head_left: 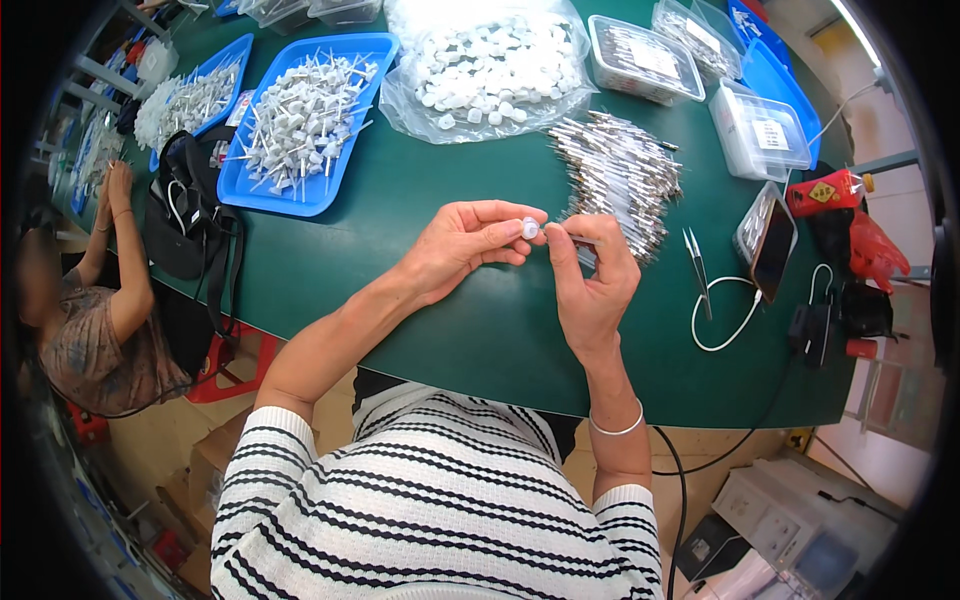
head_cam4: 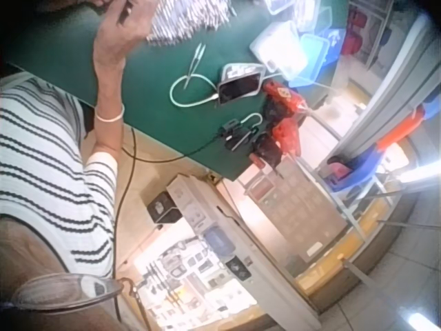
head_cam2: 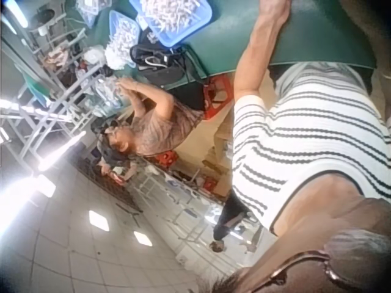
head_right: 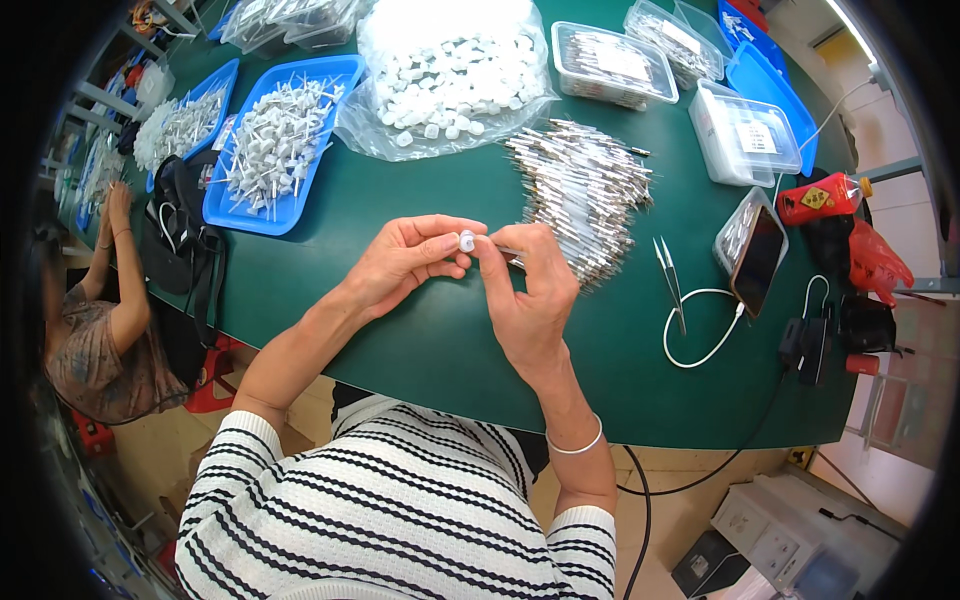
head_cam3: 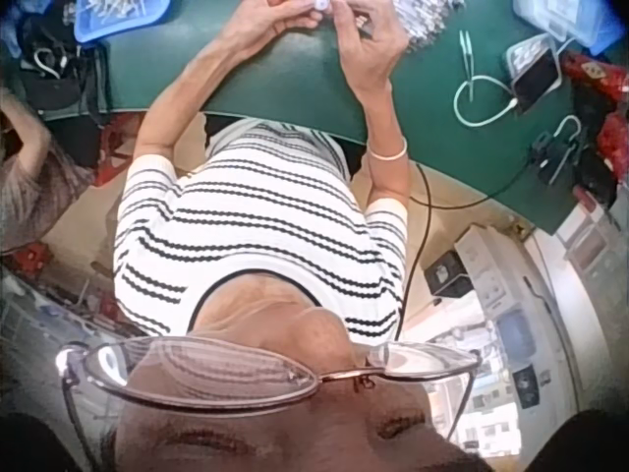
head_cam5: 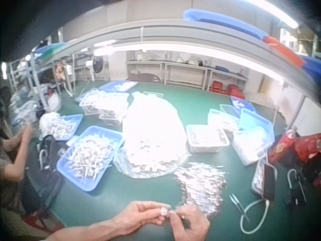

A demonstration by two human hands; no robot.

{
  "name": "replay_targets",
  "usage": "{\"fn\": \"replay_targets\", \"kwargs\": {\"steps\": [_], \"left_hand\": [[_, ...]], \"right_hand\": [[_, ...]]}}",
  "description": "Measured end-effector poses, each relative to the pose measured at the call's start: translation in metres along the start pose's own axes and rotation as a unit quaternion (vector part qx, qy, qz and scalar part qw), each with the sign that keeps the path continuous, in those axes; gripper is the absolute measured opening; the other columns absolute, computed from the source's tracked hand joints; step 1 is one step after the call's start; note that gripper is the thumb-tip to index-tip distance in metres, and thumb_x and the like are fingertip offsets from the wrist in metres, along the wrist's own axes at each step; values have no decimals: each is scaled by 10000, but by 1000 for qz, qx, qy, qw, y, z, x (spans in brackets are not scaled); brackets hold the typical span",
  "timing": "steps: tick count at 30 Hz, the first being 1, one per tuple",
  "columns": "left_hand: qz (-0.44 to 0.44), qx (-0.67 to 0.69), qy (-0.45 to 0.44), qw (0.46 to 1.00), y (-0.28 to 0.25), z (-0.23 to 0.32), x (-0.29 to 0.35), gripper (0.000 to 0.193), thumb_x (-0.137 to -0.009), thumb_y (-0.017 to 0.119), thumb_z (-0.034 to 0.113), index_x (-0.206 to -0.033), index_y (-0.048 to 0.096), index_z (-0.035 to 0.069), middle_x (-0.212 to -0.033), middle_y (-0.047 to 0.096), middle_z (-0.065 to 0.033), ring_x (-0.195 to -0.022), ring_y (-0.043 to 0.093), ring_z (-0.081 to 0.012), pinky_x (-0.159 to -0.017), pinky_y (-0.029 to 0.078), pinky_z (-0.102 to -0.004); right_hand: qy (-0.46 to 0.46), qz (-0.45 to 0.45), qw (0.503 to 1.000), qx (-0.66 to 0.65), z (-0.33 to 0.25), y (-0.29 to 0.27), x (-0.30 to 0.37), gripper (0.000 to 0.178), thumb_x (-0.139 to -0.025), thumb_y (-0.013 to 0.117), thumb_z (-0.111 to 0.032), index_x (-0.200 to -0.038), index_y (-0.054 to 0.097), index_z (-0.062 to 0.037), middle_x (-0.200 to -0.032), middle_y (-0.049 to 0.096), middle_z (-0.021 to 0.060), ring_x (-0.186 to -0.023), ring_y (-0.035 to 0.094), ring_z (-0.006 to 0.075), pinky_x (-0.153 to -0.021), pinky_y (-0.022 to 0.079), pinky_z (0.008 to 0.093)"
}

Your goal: The person repeatedly picks small white plastic caps and metal rods from trays and bags on a green workbench, then presses the cap onto the rod to assemble them. The assembled units are placed into a blue tray. The process is repetitive and continues throughout the clip.

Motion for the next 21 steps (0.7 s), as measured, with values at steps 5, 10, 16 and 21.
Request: {"fn": "replay_targets", "kwargs": {"steps": [5, 10, 16, 21], "left_hand": [[5, 0, -7, 1000, 0, -1, 0, 307, -924, 559, 132, -1178, 574, -40, -990, 652, -88, -849, 625, -102, -803, 532, -234], [2, 1, -9, 1000, 0, -2, 0, 299, -931, 551, 132, -1173, 573, -42, -994, 647, -85, -850, 632, -107, -798, 536, -234], [5, 9, -13, 1000, 0, -2, -1, 299, -930, 550, 126, -1175, 572, -43, -1002, 648, -90, -855, 634, -108, -795, 538, -232], [4, 8, -13, 1000, 0, -2, 0, 298, -928, 552, 127, -1172, 573, -43, -1001, 648, -90, -853, 636, -109, -796, 537, -231]], "right_hand": [[2, -3, 1000, 1, 0, 0, 0, 134, -791, 682, 9, -831, 555, -8, -749, 572, 77, -605, 555, 164, -542, 461, 272], [4, -6, 1000, -3, 0, 1, -1, 129, -792, 680, 9, -832, 558, -8, -751, 573, 77, -610, 562, 165, -548, 467, 270], [13, -11, 1000, -4, 2, 1, 0, 123, -795, 677, 7, -834, 562, -9, -749, 574, 75, -607, 565, 164, -549, 470, 269], [18, -9, 1000, -6, 4, 1, 0, 120, -796, 678, 2, -835, 564, -9, -751, 578, 76, -608, 571, 164, -548, 474, 269]]}}
Point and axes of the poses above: each hand's wrist, its own x-axis away from the middle knuckle, its own y-axis out of the palm, z = x × y, the point moved 10 cm from there along -x, towards the middle knuckle
